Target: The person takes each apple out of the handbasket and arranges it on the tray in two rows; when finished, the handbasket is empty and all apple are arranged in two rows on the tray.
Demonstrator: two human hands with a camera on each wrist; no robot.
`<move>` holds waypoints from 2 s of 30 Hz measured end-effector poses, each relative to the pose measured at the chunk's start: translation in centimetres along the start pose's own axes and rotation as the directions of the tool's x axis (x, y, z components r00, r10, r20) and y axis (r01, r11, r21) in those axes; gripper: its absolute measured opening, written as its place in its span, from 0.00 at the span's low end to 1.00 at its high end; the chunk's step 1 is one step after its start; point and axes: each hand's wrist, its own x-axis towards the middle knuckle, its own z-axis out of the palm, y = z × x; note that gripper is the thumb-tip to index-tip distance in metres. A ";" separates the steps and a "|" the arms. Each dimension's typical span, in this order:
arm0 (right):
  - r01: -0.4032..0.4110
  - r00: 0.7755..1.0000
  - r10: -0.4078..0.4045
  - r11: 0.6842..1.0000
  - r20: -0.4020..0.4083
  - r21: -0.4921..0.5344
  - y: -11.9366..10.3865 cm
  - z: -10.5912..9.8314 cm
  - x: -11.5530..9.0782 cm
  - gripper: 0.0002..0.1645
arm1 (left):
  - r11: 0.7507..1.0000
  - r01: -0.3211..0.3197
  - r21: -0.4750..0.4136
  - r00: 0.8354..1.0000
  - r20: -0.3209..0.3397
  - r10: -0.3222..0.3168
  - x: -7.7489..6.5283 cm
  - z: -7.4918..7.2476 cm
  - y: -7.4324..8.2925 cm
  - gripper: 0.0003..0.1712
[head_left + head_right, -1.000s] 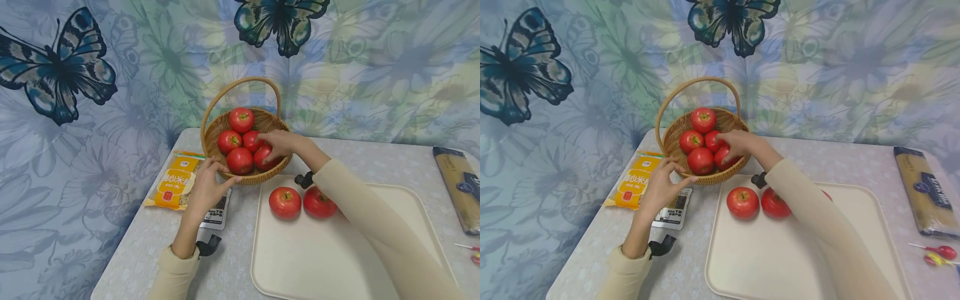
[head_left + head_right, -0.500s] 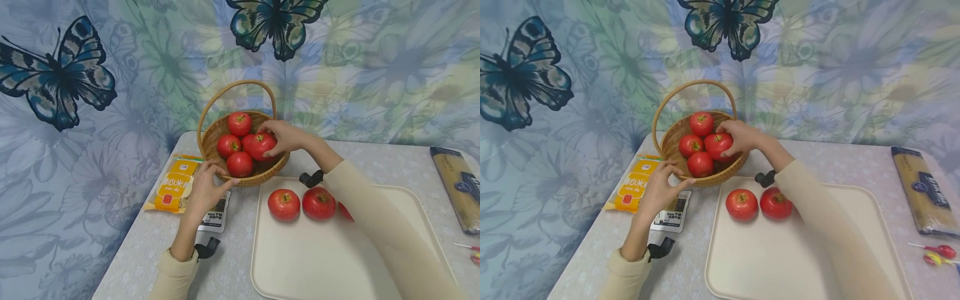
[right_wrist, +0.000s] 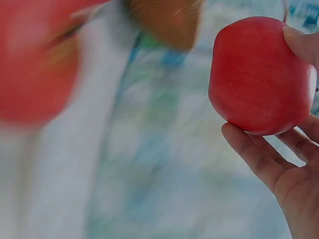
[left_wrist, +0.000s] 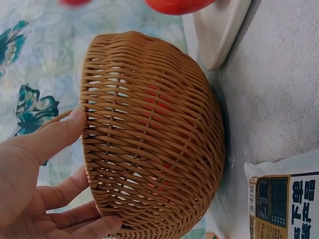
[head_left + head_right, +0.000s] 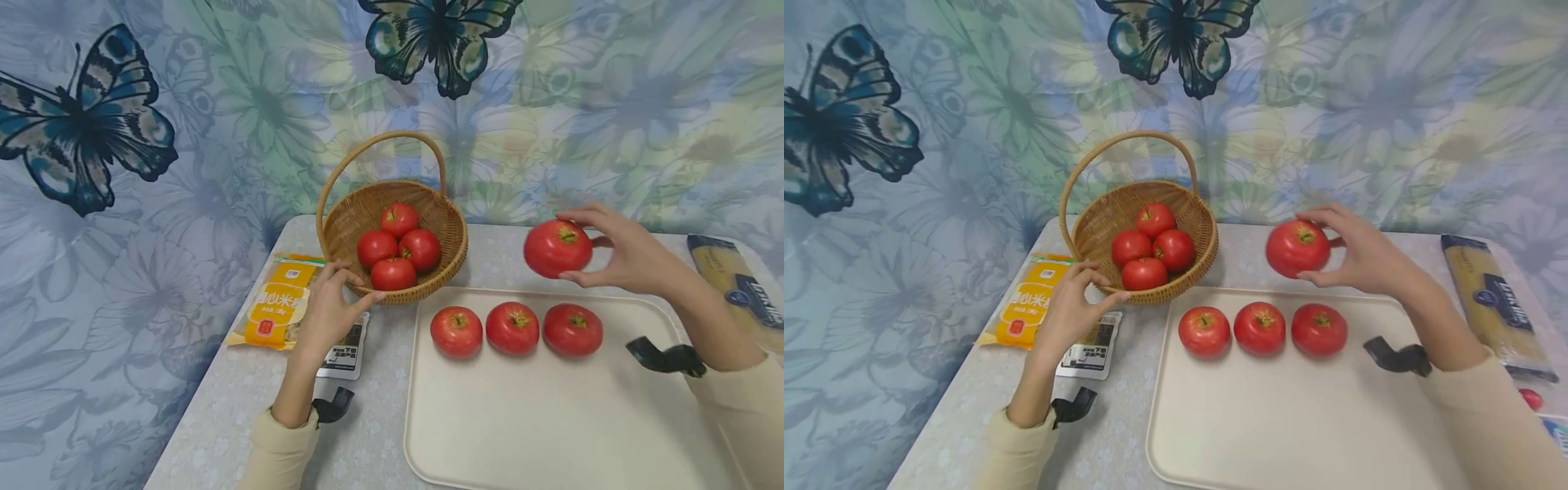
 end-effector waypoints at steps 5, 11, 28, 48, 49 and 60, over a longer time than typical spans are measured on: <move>-0.230 0.973 0.230 0.973 -0.011 -0.031 4.1 -0.3 -7.7 0.52 | 1.000 0.001 0.002 1.000 0.002 -0.001 0.1 0.0 0.2 0.23; -0.402 0.912 0.404 0.915 0.071 -0.040 6.5 1.6 -13.5 0.54 | 1.000 0.002 0.006 1.000 0.000 -0.002 0.0 -0.1 -0.1 0.23; -0.297 0.950 0.303 0.952 0.081 -0.073 6.6 3.4 -14.9 0.55 | 1.000 0.001 0.000 1.000 -0.005 -0.001 -0.2 -0.2 -0.4 0.23; 0.212 0.944 -0.236 0.970 0.232 0.123 -4.2 6.3 7.9 0.40 | 1.000 -0.002 0.006 1.000 0.005 0.002 0.2 -0.2 -0.3 0.23; 0.213 0.934 -0.247 0.965 0.258 0.151 -4.8 7.0 9.3 0.40 | 1.000 -0.002 0.007 1.000 0.004 0.002 0.2 -0.2 -0.3 0.23; 0.094 0.817 -0.114 0.993 0.565 0.064 -5.7 13.6 18.3 0.38 | 1.000 -0.006 0.007 1.000 0.008 0.006 0.1 0.0 -0.1 0.22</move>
